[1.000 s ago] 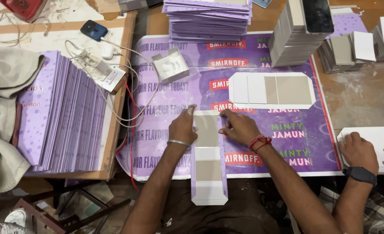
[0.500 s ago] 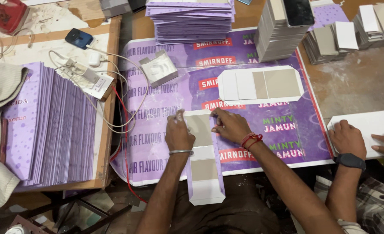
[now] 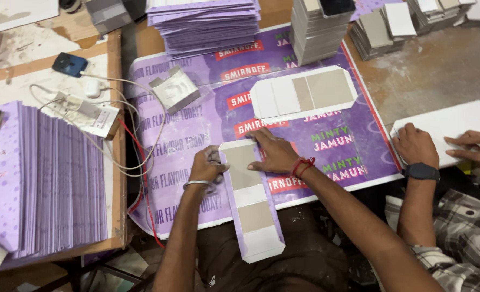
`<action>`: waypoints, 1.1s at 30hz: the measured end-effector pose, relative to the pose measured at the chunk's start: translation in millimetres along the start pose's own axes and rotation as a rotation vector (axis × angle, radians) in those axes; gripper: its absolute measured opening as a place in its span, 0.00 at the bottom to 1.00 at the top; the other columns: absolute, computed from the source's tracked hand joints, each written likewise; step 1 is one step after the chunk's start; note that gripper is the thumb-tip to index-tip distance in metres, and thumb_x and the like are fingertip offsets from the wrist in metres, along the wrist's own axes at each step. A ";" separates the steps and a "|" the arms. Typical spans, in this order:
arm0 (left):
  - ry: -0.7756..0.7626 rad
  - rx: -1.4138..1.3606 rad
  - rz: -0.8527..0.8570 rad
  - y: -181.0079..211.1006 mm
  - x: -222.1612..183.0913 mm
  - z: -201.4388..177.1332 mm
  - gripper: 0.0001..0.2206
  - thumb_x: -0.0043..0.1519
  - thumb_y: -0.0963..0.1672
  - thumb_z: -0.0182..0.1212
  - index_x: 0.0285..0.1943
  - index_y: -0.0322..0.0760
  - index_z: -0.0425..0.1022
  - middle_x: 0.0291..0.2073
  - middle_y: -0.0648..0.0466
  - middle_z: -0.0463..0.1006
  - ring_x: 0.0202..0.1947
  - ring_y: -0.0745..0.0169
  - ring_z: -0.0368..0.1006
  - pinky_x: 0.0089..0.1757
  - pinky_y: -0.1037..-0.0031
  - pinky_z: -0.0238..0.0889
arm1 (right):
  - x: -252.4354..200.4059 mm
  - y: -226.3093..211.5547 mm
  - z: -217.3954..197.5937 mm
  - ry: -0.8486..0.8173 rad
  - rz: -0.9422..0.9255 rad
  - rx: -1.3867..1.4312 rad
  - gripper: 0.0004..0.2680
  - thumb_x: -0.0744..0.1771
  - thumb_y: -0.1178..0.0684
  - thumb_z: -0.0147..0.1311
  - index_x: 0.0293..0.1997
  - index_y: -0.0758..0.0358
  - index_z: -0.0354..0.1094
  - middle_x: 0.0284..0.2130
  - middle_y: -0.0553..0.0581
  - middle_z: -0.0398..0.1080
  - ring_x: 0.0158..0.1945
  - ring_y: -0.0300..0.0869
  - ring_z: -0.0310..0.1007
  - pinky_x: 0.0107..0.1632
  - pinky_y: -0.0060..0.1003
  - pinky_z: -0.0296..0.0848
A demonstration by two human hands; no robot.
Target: The person folds purple printed cardboard sheets into small rectangular boxes by hand, pressing the creases and stacking the finished units. A coworker across the table performs the same task simultaneously.
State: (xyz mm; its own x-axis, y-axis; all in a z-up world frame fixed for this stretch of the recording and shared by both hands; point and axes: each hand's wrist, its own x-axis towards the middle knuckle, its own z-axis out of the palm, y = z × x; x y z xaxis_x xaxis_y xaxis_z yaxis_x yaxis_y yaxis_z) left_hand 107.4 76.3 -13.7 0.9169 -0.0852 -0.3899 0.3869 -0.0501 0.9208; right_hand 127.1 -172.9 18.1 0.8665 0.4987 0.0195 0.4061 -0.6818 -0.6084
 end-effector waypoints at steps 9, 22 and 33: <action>0.047 0.545 0.359 13.3 -16.2 -7.5 0.23 0.43 0.35 0.76 0.48 0.31 0.75 0.28 0.52 0.72 0.27 0.59 0.70 0.30 0.68 0.65 | 14.8 -14.0 -7.2 -0.126 0.073 -0.110 0.26 0.54 0.38 0.73 0.50 0.55 0.67 0.46 0.51 0.68 0.44 0.48 0.75 0.45 0.48 0.74; 0.278 1.069 0.283 -7.2 -54.5 25.5 0.08 0.68 0.45 0.59 0.53 0.49 0.79 0.45 0.51 0.77 0.46 0.50 0.78 0.47 0.61 0.72 | -20.4 -14.7 17.0 0.287 -0.222 -0.207 0.10 0.64 0.44 0.64 0.42 0.56 0.77 0.40 0.47 0.74 0.43 0.41 0.76 0.36 0.36 0.76; 0.424 1.298 0.424 -11.9 -74.6 54.5 0.35 0.60 0.58 0.54 0.66 0.26 0.66 0.68 0.38 0.62 0.72 0.38 0.47 0.64 0.36 0.29 | -28.4 -26.6 19.0 0.383 -0.197 -0.127 0.06 0.64 0.50 0.66 0.39 0.57 0.78 0.39 0.47 0.75 0.41 0.41 0.76 0.38 0.36 0.77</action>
State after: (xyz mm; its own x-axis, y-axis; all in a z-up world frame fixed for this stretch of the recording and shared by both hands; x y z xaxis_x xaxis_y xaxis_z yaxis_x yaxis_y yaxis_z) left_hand 29.1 29.0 3.7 0.9876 -0.0368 0.1529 -0.0690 -0.9752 0.2105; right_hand 86.2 -158.8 18.7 0.8045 0.4075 0.4321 0.5856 -0.6660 -0.4620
